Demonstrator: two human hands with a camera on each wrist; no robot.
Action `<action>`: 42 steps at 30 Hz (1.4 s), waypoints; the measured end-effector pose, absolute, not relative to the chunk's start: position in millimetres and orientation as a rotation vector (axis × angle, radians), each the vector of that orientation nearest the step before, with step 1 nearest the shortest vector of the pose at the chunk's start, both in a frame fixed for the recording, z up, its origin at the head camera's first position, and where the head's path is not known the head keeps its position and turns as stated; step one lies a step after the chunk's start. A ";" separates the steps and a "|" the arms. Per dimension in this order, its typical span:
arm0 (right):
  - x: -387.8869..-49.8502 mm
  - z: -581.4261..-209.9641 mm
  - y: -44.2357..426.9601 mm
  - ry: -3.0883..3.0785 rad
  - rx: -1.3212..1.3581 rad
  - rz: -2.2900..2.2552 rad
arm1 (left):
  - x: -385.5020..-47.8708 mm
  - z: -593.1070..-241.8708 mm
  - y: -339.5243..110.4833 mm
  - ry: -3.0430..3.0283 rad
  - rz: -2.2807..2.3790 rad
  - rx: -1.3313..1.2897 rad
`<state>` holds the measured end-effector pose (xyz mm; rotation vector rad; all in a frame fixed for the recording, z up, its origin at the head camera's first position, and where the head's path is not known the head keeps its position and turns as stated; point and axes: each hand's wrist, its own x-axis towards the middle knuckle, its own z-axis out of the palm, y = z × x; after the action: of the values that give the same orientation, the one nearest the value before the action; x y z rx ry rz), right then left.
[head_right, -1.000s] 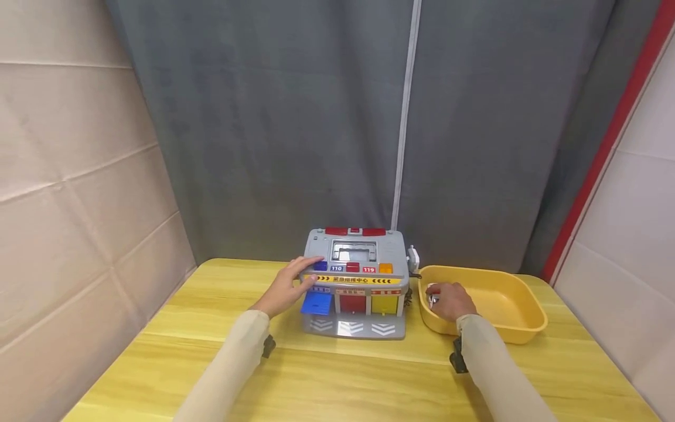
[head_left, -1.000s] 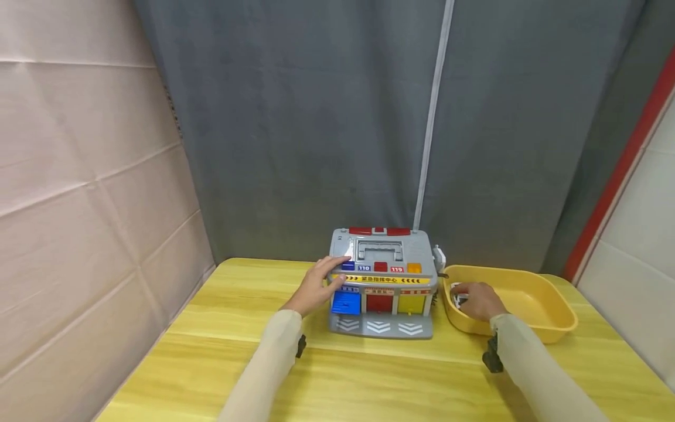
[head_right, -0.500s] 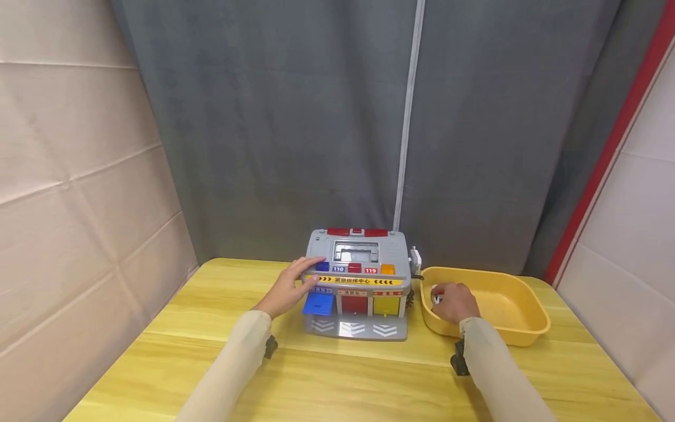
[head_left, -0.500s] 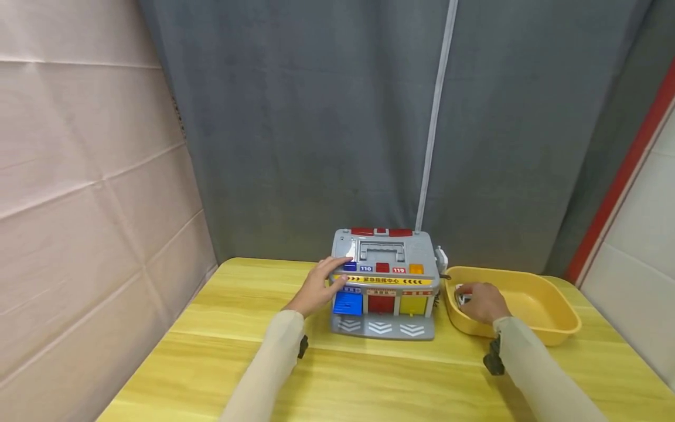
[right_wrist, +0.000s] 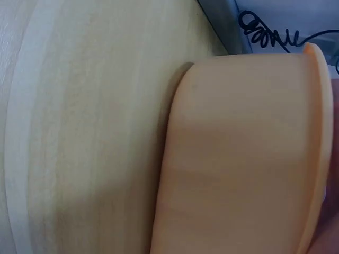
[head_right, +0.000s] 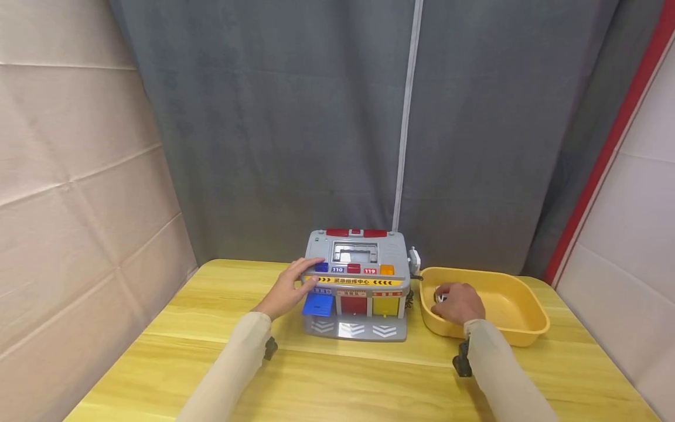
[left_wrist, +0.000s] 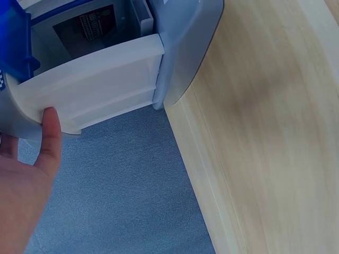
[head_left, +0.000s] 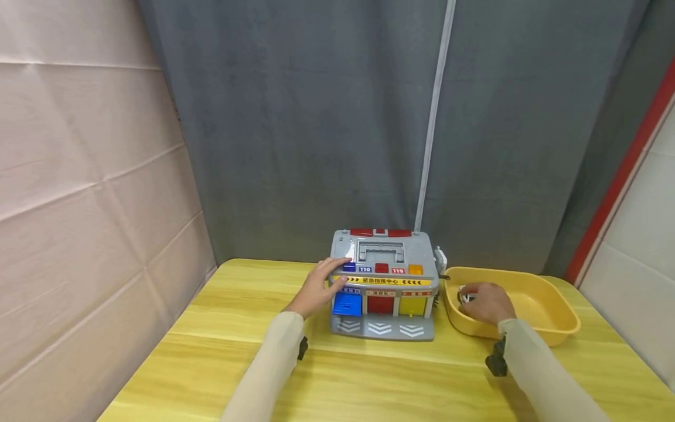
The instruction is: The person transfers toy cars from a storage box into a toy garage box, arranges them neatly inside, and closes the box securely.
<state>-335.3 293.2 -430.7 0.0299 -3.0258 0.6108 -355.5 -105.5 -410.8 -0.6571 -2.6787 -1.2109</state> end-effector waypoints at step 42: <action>-292.6 -382.0 288.8 -2.947 0.065 0.621 | -356.8 -416.2 -103.6 -2.661 -1.212 -0.642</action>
<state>-292.6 288.8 -382.0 0.0653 -2.9473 0.6210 -356.8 -103.6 -416.2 -0.6424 -2.6609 -1.2122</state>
